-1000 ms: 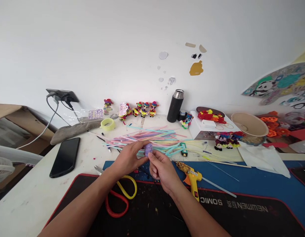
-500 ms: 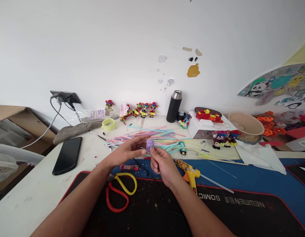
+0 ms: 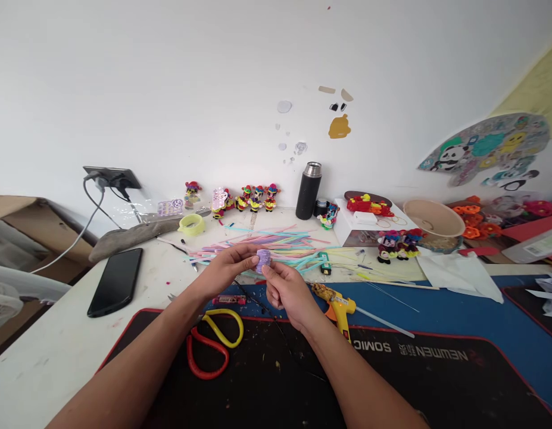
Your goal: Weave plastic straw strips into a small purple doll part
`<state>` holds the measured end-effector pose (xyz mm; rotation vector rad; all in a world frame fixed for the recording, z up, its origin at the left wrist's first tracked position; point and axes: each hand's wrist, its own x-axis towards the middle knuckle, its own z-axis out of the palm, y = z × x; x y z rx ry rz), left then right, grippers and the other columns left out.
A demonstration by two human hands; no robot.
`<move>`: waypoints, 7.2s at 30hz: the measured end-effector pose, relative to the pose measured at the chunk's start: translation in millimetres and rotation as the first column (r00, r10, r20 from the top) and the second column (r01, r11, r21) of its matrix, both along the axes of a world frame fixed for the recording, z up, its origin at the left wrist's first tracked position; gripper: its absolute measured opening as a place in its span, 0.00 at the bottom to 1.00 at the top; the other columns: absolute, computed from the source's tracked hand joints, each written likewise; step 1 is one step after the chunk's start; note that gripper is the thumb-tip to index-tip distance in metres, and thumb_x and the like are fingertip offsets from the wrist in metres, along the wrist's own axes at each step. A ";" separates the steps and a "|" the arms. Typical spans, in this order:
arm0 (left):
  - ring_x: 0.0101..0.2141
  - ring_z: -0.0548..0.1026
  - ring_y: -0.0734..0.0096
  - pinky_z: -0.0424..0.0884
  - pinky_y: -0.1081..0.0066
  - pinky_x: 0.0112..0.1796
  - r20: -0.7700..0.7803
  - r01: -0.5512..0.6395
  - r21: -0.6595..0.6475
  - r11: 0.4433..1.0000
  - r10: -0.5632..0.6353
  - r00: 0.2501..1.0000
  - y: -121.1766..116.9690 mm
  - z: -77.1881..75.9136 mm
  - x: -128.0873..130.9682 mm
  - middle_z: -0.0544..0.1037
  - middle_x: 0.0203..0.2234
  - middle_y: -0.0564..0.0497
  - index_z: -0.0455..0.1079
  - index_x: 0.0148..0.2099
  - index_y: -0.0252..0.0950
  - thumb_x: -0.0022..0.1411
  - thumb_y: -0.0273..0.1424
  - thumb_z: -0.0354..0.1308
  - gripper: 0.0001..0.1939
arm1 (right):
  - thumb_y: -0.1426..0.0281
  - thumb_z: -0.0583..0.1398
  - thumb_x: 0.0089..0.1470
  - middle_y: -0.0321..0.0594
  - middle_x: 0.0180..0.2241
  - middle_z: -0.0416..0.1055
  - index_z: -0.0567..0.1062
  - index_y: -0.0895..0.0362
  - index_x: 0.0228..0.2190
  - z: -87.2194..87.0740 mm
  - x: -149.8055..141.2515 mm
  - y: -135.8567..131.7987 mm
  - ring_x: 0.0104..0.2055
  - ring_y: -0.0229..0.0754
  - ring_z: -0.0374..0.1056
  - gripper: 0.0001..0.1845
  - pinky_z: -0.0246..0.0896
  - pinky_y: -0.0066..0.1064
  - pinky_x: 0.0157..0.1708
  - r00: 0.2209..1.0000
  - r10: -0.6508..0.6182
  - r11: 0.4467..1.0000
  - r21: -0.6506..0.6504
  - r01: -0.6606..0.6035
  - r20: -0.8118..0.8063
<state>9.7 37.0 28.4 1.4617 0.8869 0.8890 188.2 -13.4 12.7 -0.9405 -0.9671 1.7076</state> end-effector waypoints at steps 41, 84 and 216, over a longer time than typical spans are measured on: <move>0.42 0.80 0.57 0.75 0.61 0.45 -0.096 -0.141 0.164 0.976 0.158 0.983 -2.2 -1.6 6.8 0.85 0.39 0.45 0.80 0.37 0.36 0.59 0.44 0.68 0.16 | 0.49 0.66 0.55 0.23 0.13 0.56 0.73 0.54 0.33 -13.4 -3.7 3.1 0.13 0.34 0.51 0.22 0.44 0.27 0.16 0.969 -0.003 0.994 0.109 -0.025 0.247; 0.18 0.52 0.76 0.50 0.71 0.22 -0.084 -0.392 0.062 0.918 0.396 0.914 12.6 0.3 -10.9 0.54 0.15 0.60 0.55 0.22 0.41 0.62 0.43 0.57 0.22 | 0.46 0.67 0.52 0.22 0.12 0.57 0.72 0.54 0.33 -9.1 -4.3 0.2 0.12 0.32 0.51 0.25 0.43 0.28 0.15 0.983 0.031 0.994 0.096 -0.049 0.179; 0.36 0.79 0.54 0.67 0.66 0.36 -0.683 0.016 0.543 0.840 0.430 0.590 85.0 -6.6 21.5 0.85 0.33 0.44 0.82 0.32 0.40 0.59 0.36 0.61 0.10 | 0.56 0.61 0.61 0.30 0.14 0.68 0.77 0.58 0.32 3.8 8.3 5.8 0.12 0.33 0.60 0.17 0.45 0.24 0.13 0.983 0.036 0.990 0.124 -0.059 0.182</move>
